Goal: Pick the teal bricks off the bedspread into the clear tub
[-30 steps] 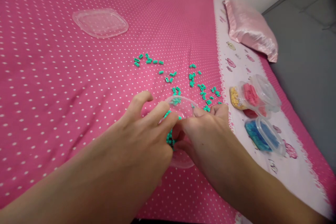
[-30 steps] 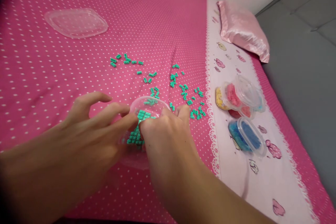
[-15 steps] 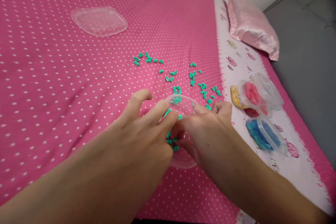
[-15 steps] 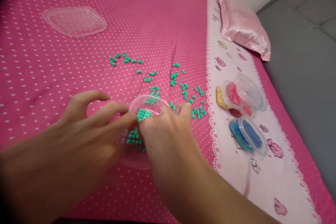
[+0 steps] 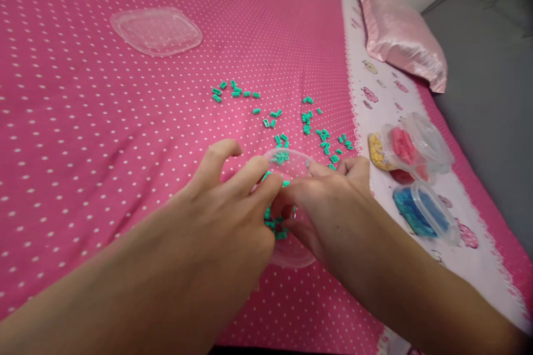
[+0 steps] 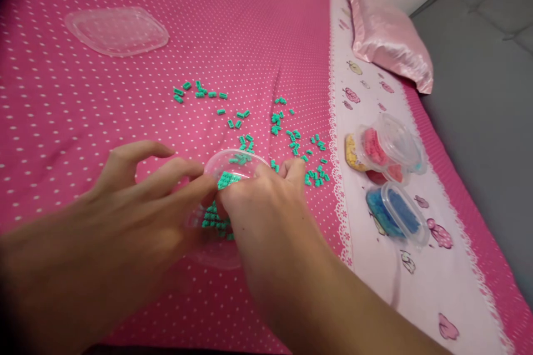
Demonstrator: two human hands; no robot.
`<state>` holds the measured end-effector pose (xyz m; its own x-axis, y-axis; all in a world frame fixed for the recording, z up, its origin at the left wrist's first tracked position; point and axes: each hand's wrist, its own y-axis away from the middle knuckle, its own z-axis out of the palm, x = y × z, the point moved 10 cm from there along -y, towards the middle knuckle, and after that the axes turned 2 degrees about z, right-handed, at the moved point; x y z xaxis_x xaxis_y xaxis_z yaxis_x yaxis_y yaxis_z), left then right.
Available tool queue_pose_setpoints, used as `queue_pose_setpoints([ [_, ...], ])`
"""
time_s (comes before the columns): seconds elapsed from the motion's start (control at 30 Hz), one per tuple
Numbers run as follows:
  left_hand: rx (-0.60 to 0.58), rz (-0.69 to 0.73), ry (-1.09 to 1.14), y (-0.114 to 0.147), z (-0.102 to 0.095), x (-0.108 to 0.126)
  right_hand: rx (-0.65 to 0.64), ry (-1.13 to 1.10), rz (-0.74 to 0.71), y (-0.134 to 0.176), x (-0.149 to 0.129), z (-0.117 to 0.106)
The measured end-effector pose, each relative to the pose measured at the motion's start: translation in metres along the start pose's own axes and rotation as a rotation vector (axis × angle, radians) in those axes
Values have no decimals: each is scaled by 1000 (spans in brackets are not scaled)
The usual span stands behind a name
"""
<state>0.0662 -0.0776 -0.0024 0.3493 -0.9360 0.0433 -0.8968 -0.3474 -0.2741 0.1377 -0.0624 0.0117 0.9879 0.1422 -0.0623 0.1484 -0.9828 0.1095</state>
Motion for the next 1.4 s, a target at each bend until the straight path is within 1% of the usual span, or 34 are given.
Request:
queue_pose_setpoints([
  [0.07,9,-12,-3,-2,-3,0,-24,-52,8,-1,-2,0],
  [0.17,51,7,-8,-4,-11,3,-78,-61,26,-1,-2,4],
  [0.27,88,22,-17,-6,-15,3,-84,-48,27,0,-1,6],
  [0.57,96,34,-46,-10,-14,-1,13,10,-38,5,-1,8],
  [0.87,119,34,-93,-10,-17,2,14,28,20,-3,-4,12],
  [1.07,144,61,-47,-13,-21,1,97,-60,40,-4,-2,4],
  [1.17,140,49,-22,-14,-22,0,77,-57,56,-3,0,5],
  [1.27,108,31,-7,-12,-21,0,53,-57,72,-3,0,8],
  [1.4,88,32,-28,-11,-20,0,64,-79,76,-4,-1,7],
])
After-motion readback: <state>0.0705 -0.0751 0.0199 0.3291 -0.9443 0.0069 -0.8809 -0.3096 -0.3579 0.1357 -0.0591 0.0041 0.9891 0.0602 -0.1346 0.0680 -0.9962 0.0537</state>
